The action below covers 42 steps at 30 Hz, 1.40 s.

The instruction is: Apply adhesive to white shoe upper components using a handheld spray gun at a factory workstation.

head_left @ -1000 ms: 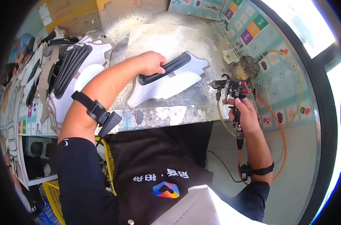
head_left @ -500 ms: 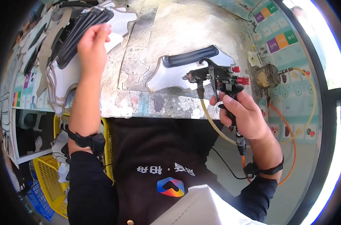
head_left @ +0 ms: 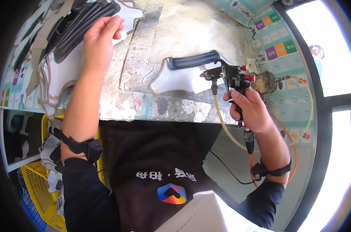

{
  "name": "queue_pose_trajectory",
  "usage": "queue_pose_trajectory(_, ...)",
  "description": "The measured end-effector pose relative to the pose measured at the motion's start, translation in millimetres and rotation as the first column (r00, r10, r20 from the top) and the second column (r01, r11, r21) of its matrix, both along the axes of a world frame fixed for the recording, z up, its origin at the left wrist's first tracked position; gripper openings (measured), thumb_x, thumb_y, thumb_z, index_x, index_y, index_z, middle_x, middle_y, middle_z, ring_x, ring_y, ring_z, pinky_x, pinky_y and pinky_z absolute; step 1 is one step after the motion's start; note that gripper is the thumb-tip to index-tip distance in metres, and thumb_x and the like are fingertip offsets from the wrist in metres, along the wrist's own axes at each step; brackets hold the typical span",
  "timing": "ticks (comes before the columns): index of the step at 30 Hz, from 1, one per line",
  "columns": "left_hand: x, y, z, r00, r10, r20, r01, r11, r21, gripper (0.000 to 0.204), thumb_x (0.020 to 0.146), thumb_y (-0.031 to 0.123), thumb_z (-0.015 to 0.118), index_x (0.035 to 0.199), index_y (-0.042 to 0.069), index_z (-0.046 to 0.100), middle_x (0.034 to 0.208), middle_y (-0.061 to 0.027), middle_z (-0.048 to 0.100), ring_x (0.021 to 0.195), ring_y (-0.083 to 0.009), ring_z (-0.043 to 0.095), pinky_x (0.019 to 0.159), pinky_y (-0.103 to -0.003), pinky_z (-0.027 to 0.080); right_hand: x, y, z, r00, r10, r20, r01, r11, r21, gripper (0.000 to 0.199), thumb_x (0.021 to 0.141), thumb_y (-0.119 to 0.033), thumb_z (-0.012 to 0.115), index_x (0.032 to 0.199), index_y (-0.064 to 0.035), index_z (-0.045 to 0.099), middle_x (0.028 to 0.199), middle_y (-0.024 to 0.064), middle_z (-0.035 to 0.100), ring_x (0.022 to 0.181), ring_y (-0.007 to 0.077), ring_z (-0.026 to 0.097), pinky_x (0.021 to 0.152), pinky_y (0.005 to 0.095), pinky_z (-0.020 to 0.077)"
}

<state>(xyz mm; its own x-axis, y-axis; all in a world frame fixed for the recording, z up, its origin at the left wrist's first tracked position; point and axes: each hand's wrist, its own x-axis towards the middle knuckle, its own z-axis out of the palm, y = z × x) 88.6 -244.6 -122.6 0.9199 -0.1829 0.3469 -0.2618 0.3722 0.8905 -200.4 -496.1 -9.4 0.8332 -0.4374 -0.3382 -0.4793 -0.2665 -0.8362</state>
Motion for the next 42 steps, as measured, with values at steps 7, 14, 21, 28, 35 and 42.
queue_pose_trajectory(7, -1.2, -2.8, -2.1, 1.0, -0.025, 0.002, 0.025, 1.0, 0.006, 0.024, 0.101, 0.02, 0.063, 0.106, -0.002, 0.07, 0.092, -0.0027, 0.067, 0.08, -0.0074, 0.053, 0.077, -0.023, 0.045, -3.3, -30.3, -1.4, 0.997, -0.067, 0.027, 0.067, 0.998, -0.022, 0.021, 0.103, -0.018, 0.049, 0.098, -0.001, 0.061, 0.055, -0.0033, 0.041, 0.043, 0.0064, 0.036, 0.04, 0.0268, 0.0267)
queue_pose_trajectory(14, 1.6, -3.2, -5.4, 0.999, -0.035, -0.007, 0.035, 0.999, 0.015, 0.025, 0.102, 0.021, 0.063, 0.106, -0.003, 0.069, 0.089, -0.0015, 0.064, 0.079, -0.0073, 0.051, 0.078, -0.023, 0.044, -0.3, -60.7, -2.5, 0.989, -0.148, -0.002, 0.146, 0.975, -0.168, 0.025, 0.1, -0.026, 0.051, 0.099, -0.0029, 0.059, 0.056, -0.0009, 0.044, 0.045, 0.009, 0.038, 0.041, 0.0285, 0.0308)
queue_pose_trajectory(21, 0.3, -3.7, -4.7, 0.999, -0.037, -0.017, 0.037, 0.999, 0.002, 0.025, 0.102, 0.02, 0.062, 0.106, -0.003, 0.068, 0.09, -0.0014, 0.064, 0.078, -0.0071, 0.051, 0.078, -0.023, 0.044, 2.7, -99.8, -10.6, 0.963, -0.269, -0.003, 0.262, 0.939, -0.221, 0.026, 0.099, -0.028, 0.052, 0.099, -0.0031, 0.059, 0.059, 0.0015, 0.048, 0.045, 0.0126, 0.042, 0.042, 0.0326, 0.0356)
queue_pose_trajectory(28, 1.1, -5.3, -6.0, 0.999, -0.028, -0.016, 0.029, 0.999, 0.031, 0.025, 0.102, 0.02, 0.062, 0.105, -0.003, 0.069, 0.088, -0.0008, 0.062, 0.078, -0.0068, 0.05, 0.077, -0.023, 0.043, 6.7, -141.5, -11.0, 0.931, -0.361, -0.042, 0.334, 0.895, -0.296, 0.023, 0.098, -0.027, 0.054, 0.095, -0.0052, 0.062, 0.059, 0.0033, 0.05, 0.045, 0.0161, 0.049, 0.041, 0.037, 0.0421)
queue_pose_trajectory(35, 6.1, -6.6, -12.3, 1.0, -0.021, 0.016, 0.02, 0.998, 0.06, 0.024, 0.1, 0.02, 0.065, 0.103, -0.003, 0.07, 0.089, -0.0009, 0.065, 0.076, -0.0061, 0.05, 0.074, -0.022, 0.043, 27.4, -117.1, -2.4, 0.944, -0.322, -0.077, 0.309, 0.941, -0.137, 0.02, 0.1, -0.02, 0.056, 0.097, -0.0003, 0.058, 0.082, 0.0075, 0.061, 0.051, 0.0128, 0.051, 0.045, 0.0325, 0.0442)
queue_pose_trajectory(42, 9.5, -7.3, -15.5, 1.0, -0.019, 0.014, 0.018, 0.997, 0.077, 0.023, 0.101, 0.02, 0.064, 0.104, -0.002, 0.07, 0.089, -0.0007, 0.064, 0.076, -0.0064, 0.049, 0.074, -0.022, 0.042, 53.2, -91.8, 10.3, 0.952, -0.245, 0.185, 0.25, 0.968, -0.004, 0.019, 0.101, -0.019, 0.055, 0.101, 0.0007, 0.057, 0.094, 0.0087, 0.063, 0.056, 0.0127, 0.052, 0.047, 0.0305, 0.0445)
